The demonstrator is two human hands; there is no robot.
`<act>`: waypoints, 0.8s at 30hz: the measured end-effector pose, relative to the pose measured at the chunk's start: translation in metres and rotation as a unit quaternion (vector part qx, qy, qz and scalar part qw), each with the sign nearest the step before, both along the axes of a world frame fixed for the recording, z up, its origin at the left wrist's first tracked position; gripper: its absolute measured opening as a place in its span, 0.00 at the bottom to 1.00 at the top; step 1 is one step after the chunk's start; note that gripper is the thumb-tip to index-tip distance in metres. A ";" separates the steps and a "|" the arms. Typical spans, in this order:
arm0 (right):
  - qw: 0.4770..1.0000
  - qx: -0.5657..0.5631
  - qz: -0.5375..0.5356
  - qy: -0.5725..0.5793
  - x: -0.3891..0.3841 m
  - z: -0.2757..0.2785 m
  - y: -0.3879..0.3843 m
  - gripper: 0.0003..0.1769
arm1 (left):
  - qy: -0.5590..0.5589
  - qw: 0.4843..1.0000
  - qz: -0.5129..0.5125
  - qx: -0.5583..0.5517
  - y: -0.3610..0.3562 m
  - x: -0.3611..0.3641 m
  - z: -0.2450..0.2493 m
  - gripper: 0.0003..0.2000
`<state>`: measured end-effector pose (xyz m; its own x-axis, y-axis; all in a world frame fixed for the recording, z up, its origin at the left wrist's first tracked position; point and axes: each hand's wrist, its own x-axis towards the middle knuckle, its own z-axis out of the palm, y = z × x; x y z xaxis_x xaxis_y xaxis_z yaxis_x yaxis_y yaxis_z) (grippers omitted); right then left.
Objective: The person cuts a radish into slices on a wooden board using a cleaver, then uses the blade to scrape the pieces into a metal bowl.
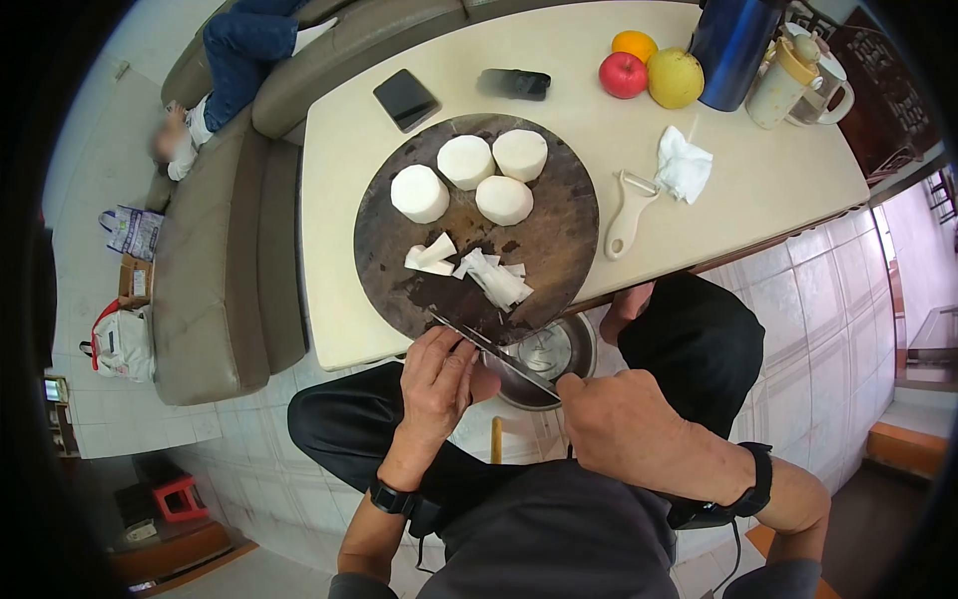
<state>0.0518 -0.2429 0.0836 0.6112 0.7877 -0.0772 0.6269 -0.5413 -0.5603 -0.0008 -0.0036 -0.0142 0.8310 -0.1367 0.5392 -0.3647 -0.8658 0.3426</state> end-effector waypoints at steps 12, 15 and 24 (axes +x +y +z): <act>0.997 -0.051 0.046 0.044 0.011 0.010 0.005 0.10 | -0.001 1.000 0.007 -0.007 0.002 -0.003 -0.007 0.14; 0.995 -0.060 0.057 0.053 0.014 0.010 0.006 0.10 | -0.001 1.000 0.009 -0.013 0.002 -0.002 -0.007 0.13; 0.996 -0.041 0.073 0.027 0.020 -0.004 0.031 0.11 | -0.003 1.000 0.018 0.002 0.001 -0.004 -0.005 0.14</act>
<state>0.0716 -0.2121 0.0794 0.4833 0.8581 -0.1736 0.6729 -0.4910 -0.5532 -0.0045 -0.0025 -0.0196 0.8325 -0.1086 0.5433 -0.3347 -0.8801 0.3368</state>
